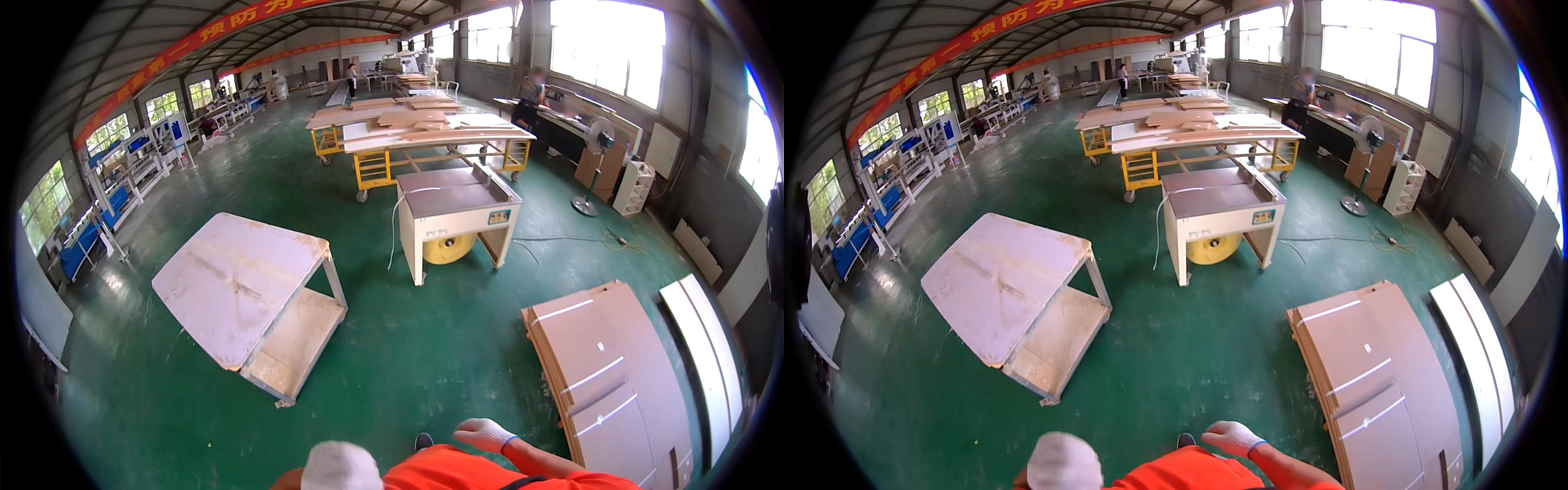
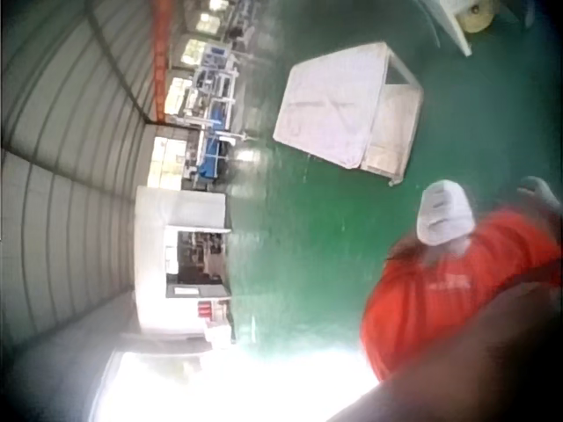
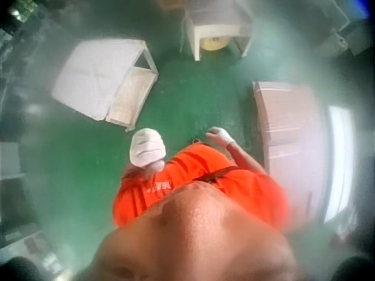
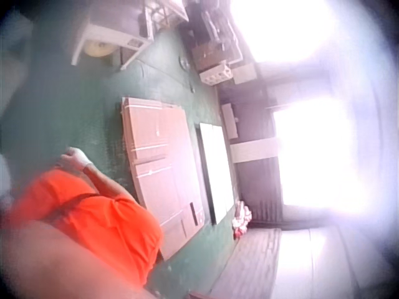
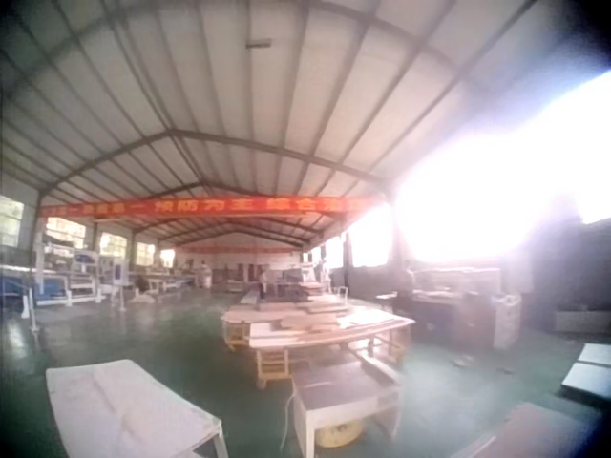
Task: The person picks up and moves several wood panels and boards between tables and a stack in a workshop, working with a second person to move one large panel onto a rollers track.
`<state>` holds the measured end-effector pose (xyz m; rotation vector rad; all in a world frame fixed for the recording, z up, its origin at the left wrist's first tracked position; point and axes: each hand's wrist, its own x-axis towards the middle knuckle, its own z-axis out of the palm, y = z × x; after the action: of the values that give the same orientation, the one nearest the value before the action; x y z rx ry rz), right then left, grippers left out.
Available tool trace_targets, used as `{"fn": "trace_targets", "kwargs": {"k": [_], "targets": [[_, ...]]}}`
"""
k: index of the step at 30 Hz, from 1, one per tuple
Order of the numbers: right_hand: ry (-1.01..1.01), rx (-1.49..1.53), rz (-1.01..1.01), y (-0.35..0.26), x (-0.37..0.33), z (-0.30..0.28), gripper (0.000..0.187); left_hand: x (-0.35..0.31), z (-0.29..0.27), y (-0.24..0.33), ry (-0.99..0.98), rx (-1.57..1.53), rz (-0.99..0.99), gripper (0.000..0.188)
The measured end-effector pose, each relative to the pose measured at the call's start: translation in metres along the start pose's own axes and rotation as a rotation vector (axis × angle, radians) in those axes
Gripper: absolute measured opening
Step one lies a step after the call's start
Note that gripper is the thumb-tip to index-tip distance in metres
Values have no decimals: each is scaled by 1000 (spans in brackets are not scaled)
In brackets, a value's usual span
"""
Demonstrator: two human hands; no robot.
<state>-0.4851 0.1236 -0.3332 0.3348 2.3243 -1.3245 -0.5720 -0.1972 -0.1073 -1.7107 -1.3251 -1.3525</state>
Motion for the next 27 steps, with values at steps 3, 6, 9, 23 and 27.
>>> {"fn": "trace_targets", "kwargs": {"k": [3, 6, 9, 23, 27], "targets": [[2, -158, -78, -33, 73, -24, 47, -41, 11, -76, 7, 296, -376, 3], [-24, -286, -169, -58, 144, -37, 47, -110, 37, -139, 220, 132, -1146, 8], [-206, -166, -148, -94, 208, -56, 55, -179, 47, -184, 478, -47, -1498, 12], [11, -430, 190, -56, 511, -208, 53, -107, -110, -570, 482, -89, -1271, 10], [85, -188, 473, -21, 533, -213, 59, 38, -163, -664, 240, 4, -766, 10]]}}
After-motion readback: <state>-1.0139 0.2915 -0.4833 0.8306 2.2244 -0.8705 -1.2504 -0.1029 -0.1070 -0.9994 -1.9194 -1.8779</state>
